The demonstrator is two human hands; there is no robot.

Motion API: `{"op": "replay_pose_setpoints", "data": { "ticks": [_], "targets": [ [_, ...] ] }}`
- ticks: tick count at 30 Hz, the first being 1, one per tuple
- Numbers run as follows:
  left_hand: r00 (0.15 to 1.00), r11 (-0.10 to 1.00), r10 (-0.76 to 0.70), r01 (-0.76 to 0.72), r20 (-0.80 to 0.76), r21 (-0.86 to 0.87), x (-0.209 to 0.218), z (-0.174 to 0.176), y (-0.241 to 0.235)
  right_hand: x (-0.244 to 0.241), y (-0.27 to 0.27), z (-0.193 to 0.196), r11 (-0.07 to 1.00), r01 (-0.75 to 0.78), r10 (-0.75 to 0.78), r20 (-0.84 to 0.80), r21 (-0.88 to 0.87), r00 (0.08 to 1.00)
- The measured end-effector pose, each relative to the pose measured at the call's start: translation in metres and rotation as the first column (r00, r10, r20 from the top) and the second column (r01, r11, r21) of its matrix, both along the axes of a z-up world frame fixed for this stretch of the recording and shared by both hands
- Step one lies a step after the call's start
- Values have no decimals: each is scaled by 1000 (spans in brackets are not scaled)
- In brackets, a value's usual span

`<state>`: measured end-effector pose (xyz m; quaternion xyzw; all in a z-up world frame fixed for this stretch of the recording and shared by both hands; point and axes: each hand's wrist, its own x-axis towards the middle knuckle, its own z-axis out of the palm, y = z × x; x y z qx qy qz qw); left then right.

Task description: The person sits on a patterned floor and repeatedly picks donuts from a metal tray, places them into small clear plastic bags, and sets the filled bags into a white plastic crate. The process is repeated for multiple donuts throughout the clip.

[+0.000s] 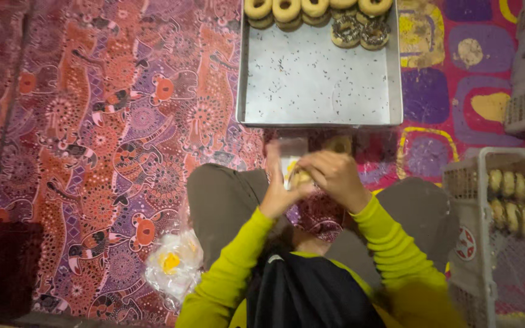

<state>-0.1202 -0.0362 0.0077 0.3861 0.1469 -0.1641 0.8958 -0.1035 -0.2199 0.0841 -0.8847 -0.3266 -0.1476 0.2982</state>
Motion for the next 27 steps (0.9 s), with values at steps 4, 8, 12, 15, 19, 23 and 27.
{"op": "replay_pose_setpoints", "data": {
  "ticks": [4,8,12,15,19,23,27],
  "targets": [
    [941,953,85,-173,327,249,-23,-1,1,-16,-4,21,995,96,-94,-43,40,995],
    [887,917,-178,-7,425,398,-51,11,-1,-34,-6,45,982,-119,159,291,-149,943],
    [747,625,-577,143,331,767,-81,51,7,-23,-23,64,921,-242,311,201,-305,929],
    [571,539,-725,121,386,834,-77,72,21,-11,-39,56,935,-70,202,362,-347,910],
    [566,745,-632,256,530,616,-50,75,27,-26,-41,13,877,-197,147,-145,-438,978],
    [802,938,-344,321,487,134,-60,50,18,-76,-1,-38,808,-219,494,-428,546,757],
    [862,952,94,-225,498,209,-86,13,9,-102,56,-67,311,550,597,-609,775,522]
  ]
}}
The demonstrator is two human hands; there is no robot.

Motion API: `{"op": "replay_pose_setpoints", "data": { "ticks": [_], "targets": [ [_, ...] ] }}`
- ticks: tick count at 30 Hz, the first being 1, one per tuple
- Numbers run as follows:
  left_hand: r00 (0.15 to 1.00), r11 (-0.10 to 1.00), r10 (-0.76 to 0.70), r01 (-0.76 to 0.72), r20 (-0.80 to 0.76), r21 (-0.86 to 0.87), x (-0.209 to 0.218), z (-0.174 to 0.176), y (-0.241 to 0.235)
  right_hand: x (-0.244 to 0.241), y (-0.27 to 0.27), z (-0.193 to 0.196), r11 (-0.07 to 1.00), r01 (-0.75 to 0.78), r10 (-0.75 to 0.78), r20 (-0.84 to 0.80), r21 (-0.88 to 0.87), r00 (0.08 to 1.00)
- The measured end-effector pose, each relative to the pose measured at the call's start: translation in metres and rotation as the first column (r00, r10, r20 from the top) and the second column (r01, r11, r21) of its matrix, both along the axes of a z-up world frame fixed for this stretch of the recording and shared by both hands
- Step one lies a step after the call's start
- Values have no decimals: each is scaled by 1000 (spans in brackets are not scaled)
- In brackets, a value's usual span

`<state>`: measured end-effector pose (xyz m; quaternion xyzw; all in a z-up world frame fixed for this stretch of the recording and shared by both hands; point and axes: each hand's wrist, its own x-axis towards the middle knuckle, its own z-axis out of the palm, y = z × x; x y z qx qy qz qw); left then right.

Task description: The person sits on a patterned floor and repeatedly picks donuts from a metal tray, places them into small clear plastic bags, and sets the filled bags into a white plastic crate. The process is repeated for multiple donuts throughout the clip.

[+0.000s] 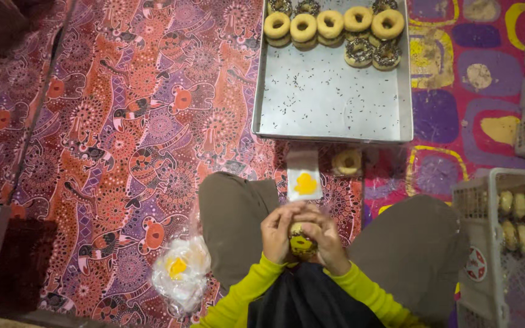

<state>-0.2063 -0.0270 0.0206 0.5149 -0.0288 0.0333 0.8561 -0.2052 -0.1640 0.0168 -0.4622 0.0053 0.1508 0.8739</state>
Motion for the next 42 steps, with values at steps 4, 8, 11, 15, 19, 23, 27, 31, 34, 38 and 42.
{"op": "replay_pose_setpoints", "data": {
  "ticks": [4,8,11,15,19,23,27,31,34,38,42],
  "targets": [
    [883,828,468,-423,-39,367,8,-45,35,51,29,-30,996,91,-92,22,20,996],
    [776,627,628,-552,61,550,-21,-71,108,75,60,-69,854,268,158,712,-447,684],
    [822,702,541,-325,-177,634,-63,-98,125,44,79,-119,855,3,137,230,-519,964],
    [820,785,284,98,-496,612,-65,-137,108,9,51,-175,972,-123,45,-353,-202,935],
    [964,684,-101,248,-248,686,29,-190,26,51,-51,-189,960,187,-220,-151,-207,964],
    [961,382,-81,276,-265,882,119,-246,-73,122,-145,-204,654,528,-479,243,-542,843],
    [894,431,14,399,-448,809,183,-255,-107,185,-179,-217,462,-244,-388,-442,-853,809],
    [834,904,-159,338,-529,261,170,-212,-121,172,-199,-199,909,-206,-8,-509,-361,861],
    [811,883,-375,460,-449,95,130,-156,-141,112,-232,-160,1000,3,-6,-282,-12,959],
    [737,747,-597,655,-318,116,83,-109,-160,6,-361,-88,954,283,-299,-202,-104,933],
    [746,647,-534,664,-398,375,81,-138,-130,-60,-549,-68,375,552,-722,138,-745,677]
  ]
}}
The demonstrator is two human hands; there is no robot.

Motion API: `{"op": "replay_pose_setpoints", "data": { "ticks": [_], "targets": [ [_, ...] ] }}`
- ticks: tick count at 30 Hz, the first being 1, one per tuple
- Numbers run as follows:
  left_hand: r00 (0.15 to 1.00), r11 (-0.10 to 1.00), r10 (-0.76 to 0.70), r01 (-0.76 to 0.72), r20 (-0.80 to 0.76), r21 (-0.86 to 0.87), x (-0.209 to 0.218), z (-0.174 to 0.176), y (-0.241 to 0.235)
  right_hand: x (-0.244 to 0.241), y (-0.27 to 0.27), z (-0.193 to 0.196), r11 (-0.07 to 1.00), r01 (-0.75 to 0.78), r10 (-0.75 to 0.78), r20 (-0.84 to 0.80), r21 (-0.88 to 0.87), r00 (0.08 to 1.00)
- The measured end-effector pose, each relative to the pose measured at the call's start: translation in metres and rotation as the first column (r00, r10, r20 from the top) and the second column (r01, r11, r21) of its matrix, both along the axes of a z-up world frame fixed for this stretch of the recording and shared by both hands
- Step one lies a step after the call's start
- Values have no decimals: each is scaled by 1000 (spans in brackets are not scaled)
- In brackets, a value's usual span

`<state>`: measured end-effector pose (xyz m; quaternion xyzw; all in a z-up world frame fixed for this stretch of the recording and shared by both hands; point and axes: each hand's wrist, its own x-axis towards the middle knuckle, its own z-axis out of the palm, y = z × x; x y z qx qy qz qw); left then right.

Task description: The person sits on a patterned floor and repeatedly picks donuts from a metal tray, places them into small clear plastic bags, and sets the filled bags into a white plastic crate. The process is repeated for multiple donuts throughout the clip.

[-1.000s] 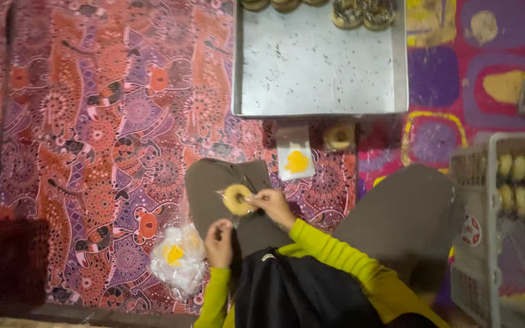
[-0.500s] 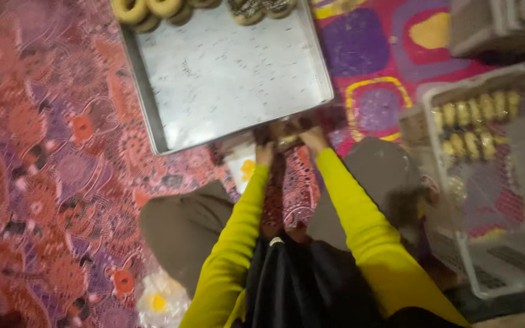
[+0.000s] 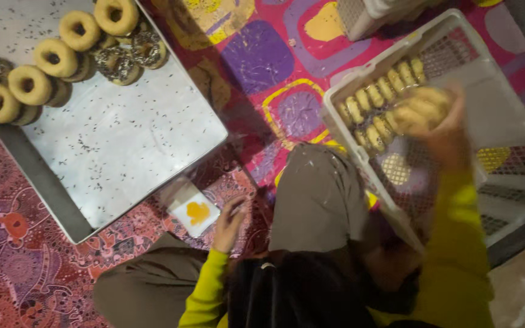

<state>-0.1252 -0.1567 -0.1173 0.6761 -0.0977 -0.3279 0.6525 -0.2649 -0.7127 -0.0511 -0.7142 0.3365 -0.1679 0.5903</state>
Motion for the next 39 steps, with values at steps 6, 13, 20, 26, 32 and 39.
{"op": "replay_pose_setpoints", "data": {
  "ticks": [6,13,20,26,32,39],
  "targets": [
    [969,969,242,-240,-41,56,-5,-97,80,21,-95,-80,551,-167,-276,-367,-818,888],
    [709,705,706,-703,11,92,44,-109,186,85,59,-19,865,-130,54,-168,-484,984],
    [710,616,553,-701,436,359,97,-138,167,233,411,-85,523,-844,815,-219,-121,537],
    [844,521,377,-534,382,666,93,-140,138,270,497,-105,308,-870,684,-546,-385,484],
    [865,373,62,-483,499,792,84,-129,152,257,545,-115,195,-937,750,-572,-290,333],
    [958,215,-244,-96,149,972,89,-119,148,304,565,-135,-15,-967,704,-689,-255,171]
  ]
}}
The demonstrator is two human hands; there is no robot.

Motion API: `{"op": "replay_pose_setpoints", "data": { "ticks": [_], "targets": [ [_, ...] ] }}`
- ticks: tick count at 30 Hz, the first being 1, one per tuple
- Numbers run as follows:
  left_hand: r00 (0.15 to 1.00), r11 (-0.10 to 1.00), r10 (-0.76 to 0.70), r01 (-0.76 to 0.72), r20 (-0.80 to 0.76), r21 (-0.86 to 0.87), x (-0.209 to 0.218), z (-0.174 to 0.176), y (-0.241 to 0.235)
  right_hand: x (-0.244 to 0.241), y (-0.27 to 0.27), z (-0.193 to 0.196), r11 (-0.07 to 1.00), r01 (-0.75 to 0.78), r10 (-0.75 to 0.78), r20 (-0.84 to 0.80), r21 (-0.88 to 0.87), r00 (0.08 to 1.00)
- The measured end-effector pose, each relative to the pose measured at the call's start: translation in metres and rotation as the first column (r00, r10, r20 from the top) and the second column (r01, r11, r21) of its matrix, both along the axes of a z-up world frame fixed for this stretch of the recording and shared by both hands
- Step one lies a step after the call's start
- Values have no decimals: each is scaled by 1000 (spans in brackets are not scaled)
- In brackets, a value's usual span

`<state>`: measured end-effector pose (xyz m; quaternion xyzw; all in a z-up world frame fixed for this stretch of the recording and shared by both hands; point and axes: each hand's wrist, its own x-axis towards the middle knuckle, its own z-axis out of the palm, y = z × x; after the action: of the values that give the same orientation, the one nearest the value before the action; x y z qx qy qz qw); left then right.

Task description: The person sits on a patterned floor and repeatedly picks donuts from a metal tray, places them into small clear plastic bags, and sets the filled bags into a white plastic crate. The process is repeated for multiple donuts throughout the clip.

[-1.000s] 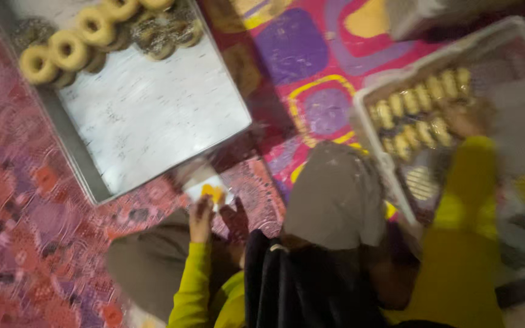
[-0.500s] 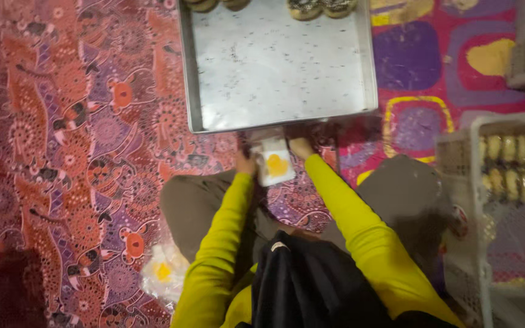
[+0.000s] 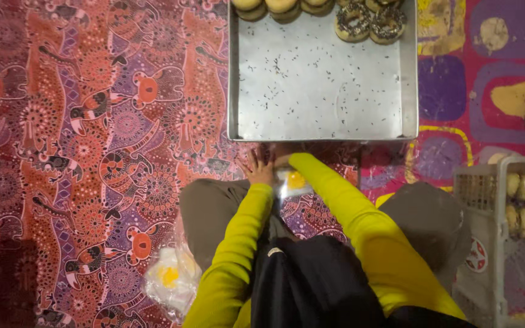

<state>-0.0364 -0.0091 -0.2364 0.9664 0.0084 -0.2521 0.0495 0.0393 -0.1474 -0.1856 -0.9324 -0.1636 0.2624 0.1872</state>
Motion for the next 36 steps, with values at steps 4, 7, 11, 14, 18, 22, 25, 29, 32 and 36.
{"op": "replay_pose_setpoints", "data": {
  "ticks": [4,7,11,14,18,22,25,29,32,36],
  "targets": [
    [735,854,467,-232,492,-465,-27,15,13,-32,-22,65,971,58,-38,-89,234,995],
    [548,-488,426,-531,-720,-693,-53,40,22,-96,-40,161,835,-213,48,317,508,947],
    [561,-819,207,-349,-802,-456,-36,91,38,-47,-67,237,776,-384,251,313,501,916],
    [545,-864,311,-178,-778,-470,-12,133,49,89,-122,205,955,287,-281,532,74,799],
    [742,-927,74,-196,-666,-321,10,180,39,212,-181,138,968,248,-135,755,-38,641],
    [689,-852,199,-229,-696,-471,28,205,21,180,-152,170,975,224,-168,653,-2,738],
    [706,-876,203,-179,-678,-449,33,213,16,75,-112,229,724,130,-369,221,677,903],
    [710,-921,161,-141,-685,-363,26,218,0,-59,-70,247,348,-88,-328,210,933,921],
    [690,-894,258,-94,-676,-438,4,217,-24,-96,-57,230,701,-2,-440,435,713,786],
    [610,-835,372,-108,-699,-539,-15,218,-30,-97,-44,232,592,-64,-301,295,804,907]
  ]
}}
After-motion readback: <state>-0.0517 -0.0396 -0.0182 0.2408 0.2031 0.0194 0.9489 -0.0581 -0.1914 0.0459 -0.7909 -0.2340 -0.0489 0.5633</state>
